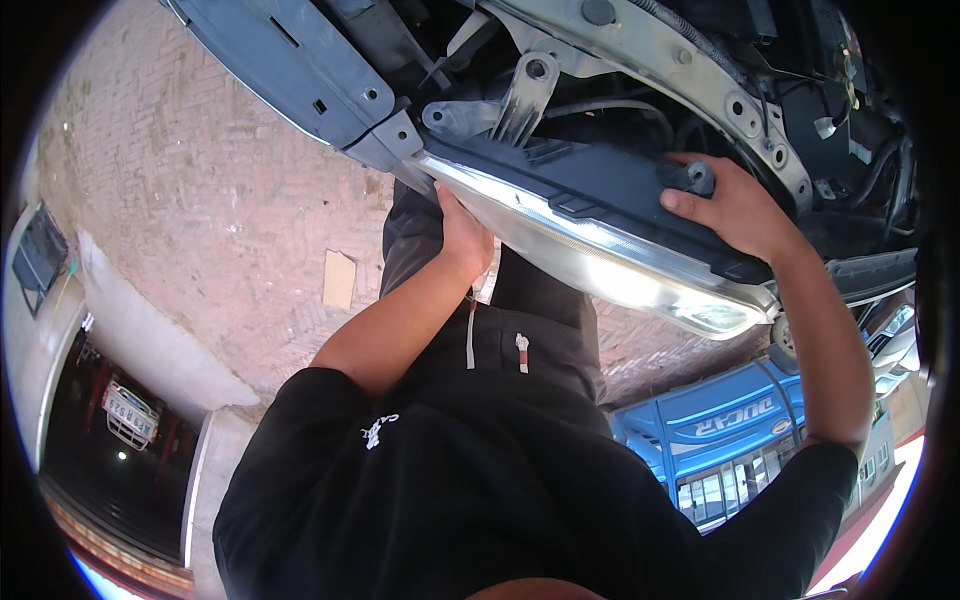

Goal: The person removes the front bumper trim and then detaches the headlight assembly from a silver car. They use a yellow screwdriver and a power drill to remove fasteners, then pull the headlight out of its housing.

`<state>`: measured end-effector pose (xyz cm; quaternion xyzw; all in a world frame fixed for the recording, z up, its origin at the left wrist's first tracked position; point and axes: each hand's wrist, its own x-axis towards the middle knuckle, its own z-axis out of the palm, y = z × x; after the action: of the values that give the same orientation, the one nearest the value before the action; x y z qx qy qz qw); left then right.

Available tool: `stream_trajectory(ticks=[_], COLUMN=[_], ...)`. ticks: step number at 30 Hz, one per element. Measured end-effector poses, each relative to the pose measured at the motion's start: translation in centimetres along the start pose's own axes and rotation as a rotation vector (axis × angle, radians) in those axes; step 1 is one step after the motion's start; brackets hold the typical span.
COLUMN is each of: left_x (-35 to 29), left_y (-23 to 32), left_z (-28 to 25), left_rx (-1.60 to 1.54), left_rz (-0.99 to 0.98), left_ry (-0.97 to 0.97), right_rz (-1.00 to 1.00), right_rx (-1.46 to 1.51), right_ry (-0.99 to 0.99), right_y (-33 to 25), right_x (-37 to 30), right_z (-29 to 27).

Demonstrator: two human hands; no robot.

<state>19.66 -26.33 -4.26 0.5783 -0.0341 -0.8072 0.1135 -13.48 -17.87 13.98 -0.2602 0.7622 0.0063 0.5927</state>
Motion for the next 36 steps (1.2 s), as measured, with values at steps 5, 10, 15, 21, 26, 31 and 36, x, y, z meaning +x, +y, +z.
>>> stream_trajectory(ticks=[5, 10, 15, 21, 26, 31, 36], left_x=[1.0, 1.3, 0.4, 0.9, 1.2, 1.0, 1.4], left_y=[-0.5, -0.2, -0.1, -0.4, -0.8, -1.1, -1.4], left_z=[-0.8, -0.3, 0.0, -0.6, -1.1, -1.1, -0.6], left_rx=[-0.084, -0.105, -0.114, -0.107, -0.159, -0.141, -0.137], left_rz=[-0.003, 0.002, -0.03, -0.001, -0.06, -0.087, -0.023], left_ry=[-0.012, -0.017, -0.065, -0.087, -0.043, -0.028, -0.04], right_rz=[-0.083, -0.065, 0.011, -0.028, -0.021, -0.012, -0.035], right_rx=[0.011, 0.024, -0.033, -0.006, 0.041, 0.023, 0.032], right_ry=[0.043, 0.024, -0.027, 0.038, 0.031, 0.023, 0.036], right_y=[1.2, 1.2, 0.4, 0.3, 0.9, 0.8, 0.5], right_x=[0.8, 1.0, 0.7, 0.4, 0.3, 0.2, 0.2], right_z=[0.2, 0.1, -0.4, 0.0, 0.1, -0.1, -0.1])
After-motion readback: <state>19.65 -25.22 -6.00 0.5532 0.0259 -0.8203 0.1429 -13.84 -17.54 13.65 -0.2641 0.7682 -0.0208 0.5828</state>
